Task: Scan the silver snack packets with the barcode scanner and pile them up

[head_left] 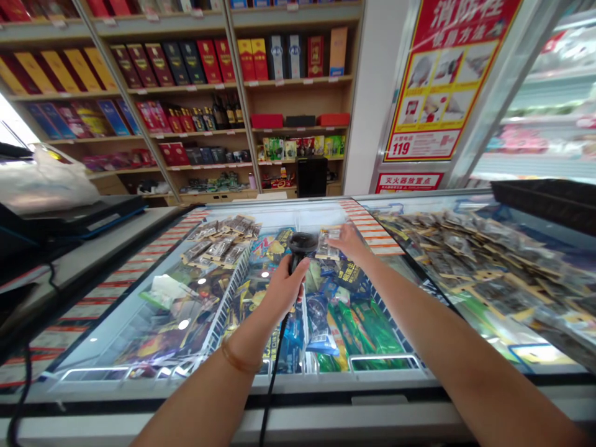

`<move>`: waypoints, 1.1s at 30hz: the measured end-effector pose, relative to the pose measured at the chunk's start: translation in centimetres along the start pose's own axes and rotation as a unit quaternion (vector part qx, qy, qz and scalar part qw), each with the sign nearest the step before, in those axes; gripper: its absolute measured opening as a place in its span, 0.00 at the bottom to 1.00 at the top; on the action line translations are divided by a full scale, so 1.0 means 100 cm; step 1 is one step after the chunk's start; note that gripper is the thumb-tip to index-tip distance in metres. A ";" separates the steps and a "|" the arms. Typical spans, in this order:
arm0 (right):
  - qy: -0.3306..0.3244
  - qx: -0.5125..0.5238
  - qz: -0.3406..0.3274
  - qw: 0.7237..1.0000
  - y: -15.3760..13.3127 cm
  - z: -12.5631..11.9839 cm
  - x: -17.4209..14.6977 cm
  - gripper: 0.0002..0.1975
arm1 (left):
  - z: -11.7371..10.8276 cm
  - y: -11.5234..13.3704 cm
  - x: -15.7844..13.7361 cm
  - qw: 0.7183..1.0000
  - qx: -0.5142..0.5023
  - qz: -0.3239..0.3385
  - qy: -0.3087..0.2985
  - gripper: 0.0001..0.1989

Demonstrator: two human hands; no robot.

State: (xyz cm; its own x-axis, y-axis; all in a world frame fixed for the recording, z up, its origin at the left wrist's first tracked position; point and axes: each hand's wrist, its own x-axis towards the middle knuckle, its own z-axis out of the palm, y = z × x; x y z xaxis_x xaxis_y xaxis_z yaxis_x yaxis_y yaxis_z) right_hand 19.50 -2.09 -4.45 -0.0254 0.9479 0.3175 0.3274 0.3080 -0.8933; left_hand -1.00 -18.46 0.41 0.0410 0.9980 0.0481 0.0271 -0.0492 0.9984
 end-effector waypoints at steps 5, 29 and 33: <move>0.029 0.124 -0.038 0.991 -0.001 -0.012 0.003 0.23 | 0.003 -0.001 -0.002 1.000 -0.007 0.000 -0.016 0.26; 0.005 0.175 0.079 0.981 -0.013 -0.010 -0.005 0.23 | 0.010 -0.007 -0.008 0.994 0.010 0.009 -0.112 0.26; -0.005 0.178 0.099 0.979 -0.011 -0.010 -0.003 0.17 | 0.010 -0.008 -0.008 0.994 0.008 0.006 -0.113 0.26</move>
State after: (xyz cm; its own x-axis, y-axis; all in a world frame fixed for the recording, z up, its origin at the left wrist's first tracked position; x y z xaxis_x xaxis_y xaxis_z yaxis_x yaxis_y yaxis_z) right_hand 20.08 -2.75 -3.24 -0.0041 0.9922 0.1244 -0.0236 0.1243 -0.9920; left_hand -0.09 -19.25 -0.43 0.2653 0.9629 0.0496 0.0413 -0.0628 0.9972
